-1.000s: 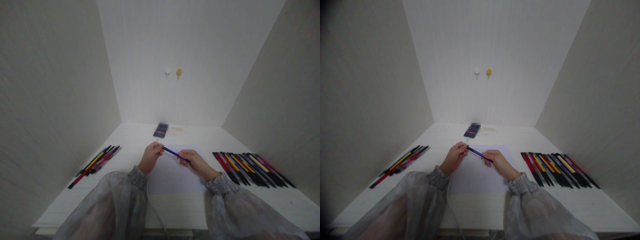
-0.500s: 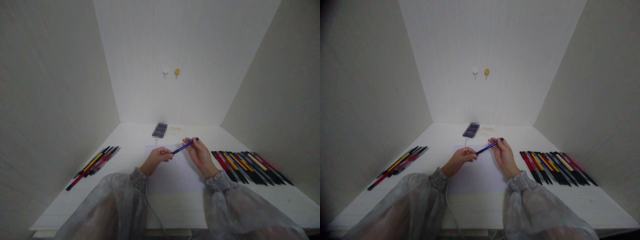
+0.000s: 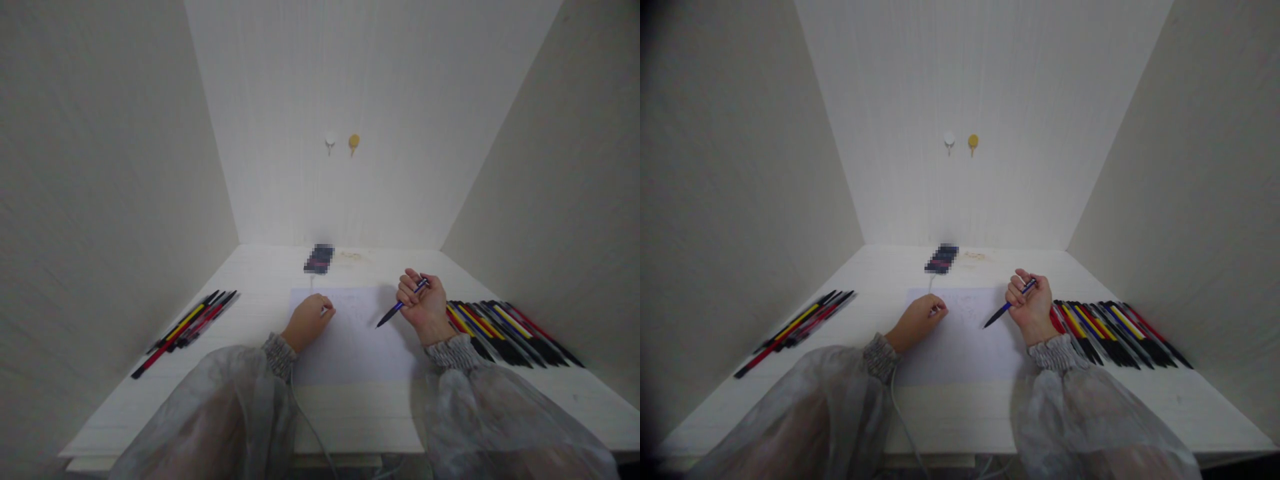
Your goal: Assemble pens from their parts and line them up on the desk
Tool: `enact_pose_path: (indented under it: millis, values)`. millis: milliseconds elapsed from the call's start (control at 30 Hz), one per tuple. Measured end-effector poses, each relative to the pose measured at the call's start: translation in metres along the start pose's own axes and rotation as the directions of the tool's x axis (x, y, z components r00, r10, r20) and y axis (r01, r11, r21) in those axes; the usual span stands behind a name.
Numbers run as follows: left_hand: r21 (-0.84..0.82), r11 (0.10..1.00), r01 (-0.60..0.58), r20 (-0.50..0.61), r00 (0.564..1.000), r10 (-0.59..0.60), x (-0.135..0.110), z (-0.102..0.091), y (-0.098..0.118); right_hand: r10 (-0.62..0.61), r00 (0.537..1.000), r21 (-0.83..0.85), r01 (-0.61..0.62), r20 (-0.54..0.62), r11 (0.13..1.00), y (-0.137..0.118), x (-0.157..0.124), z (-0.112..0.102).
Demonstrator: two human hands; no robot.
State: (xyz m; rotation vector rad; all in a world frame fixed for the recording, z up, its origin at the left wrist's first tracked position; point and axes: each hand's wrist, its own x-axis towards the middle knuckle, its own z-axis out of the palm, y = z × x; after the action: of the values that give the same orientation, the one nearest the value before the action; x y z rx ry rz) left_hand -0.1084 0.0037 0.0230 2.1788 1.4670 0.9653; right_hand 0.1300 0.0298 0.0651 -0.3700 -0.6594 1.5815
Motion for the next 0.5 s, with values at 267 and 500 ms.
enact_pose_path:
  millis: [267, 500]
  values:
    - [0.159, 0.987, -0.035, 0.075, 0.997, 0.023, -0.0005, 0.0005, -0.0056, -0.064, 0.997, -0.148, 0.059, -0.031, 0.987, 0.0012, 0.0007, 0.0016]
    - [0.295, 0.955, 0.009, 0.183, 0.981, -0.066, -0.0032, 0.0021, -0.0022, -0.062, 0.997, -0.080, 0.058, -0.040, 0.995, 0.0006, 0.0008, 0.0020]
